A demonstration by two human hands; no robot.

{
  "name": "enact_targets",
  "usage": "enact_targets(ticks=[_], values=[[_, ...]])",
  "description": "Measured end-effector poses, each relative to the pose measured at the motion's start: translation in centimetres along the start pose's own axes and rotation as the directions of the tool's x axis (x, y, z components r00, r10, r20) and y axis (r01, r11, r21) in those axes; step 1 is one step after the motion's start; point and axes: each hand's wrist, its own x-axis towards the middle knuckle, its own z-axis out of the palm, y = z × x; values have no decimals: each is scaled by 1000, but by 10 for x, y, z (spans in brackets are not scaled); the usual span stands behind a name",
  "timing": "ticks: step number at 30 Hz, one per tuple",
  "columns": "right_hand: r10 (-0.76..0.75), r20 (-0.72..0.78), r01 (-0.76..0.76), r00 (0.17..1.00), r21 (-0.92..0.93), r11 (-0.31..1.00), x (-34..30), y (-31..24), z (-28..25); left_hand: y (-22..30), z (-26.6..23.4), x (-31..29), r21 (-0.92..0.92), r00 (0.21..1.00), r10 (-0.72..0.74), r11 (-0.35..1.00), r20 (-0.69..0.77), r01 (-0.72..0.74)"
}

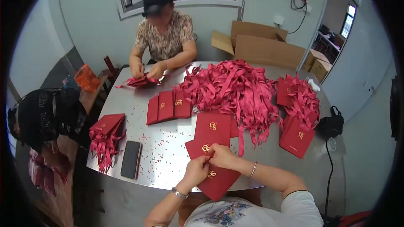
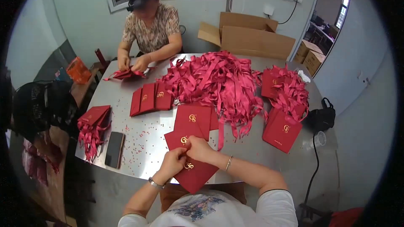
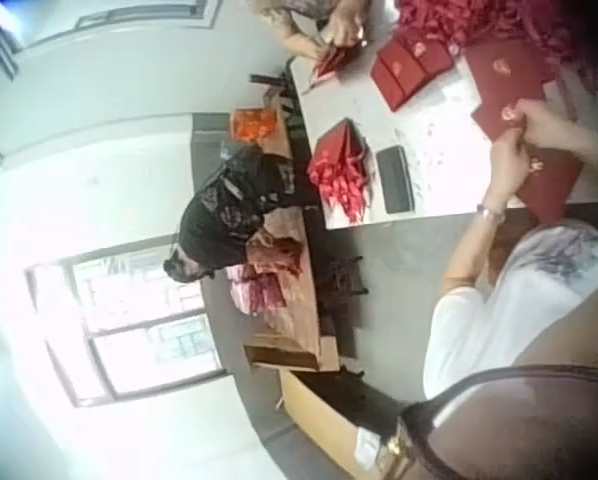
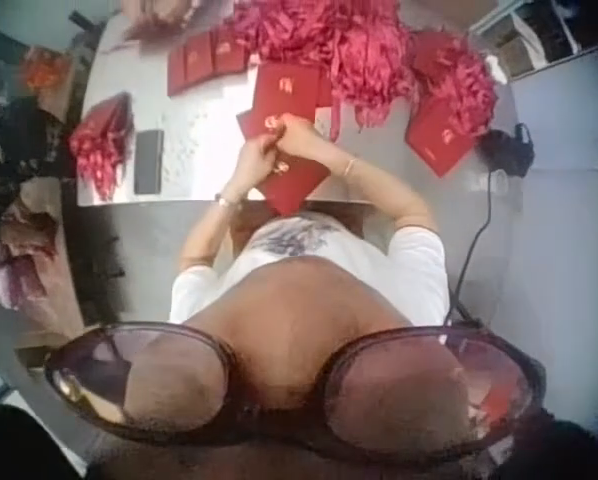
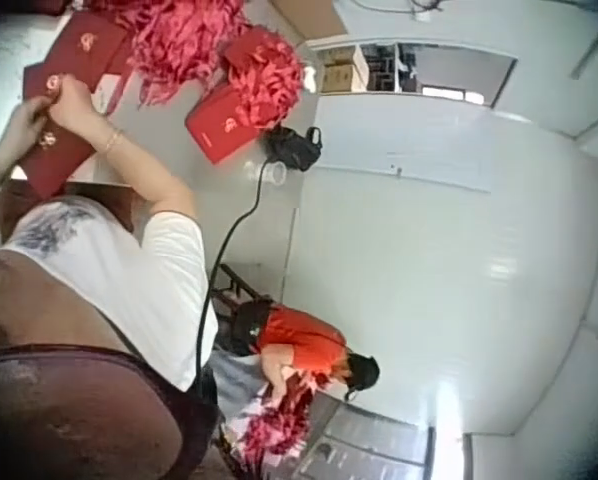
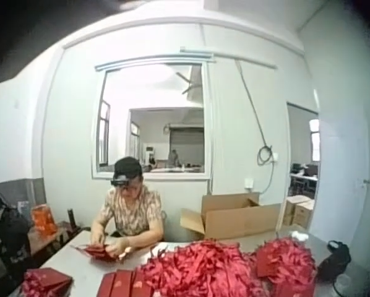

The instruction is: The person attaches ribbon handles to red gift bags by threading and tucking the ribbons into the bag slots by hand.

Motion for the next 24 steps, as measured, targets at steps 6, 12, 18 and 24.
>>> enact_targets(ticks=[6,12,18,24], values=[[-166,46,171,985,-372,912,-8,-13,6,10,-11,9,174,997,15,984,74,-27],[-24,-36,22,999,-61,998,-12,-13,-7,6,-3,5,18,999,-10,1000,32,9],[-23,-110,41,994,171,984,-9,3,4,9,2,12,171,999,28,985,19,-31],[-93,-134,112,987,137,984,-14,5,1,10,3,11,109,999,-12,994,35,9]])
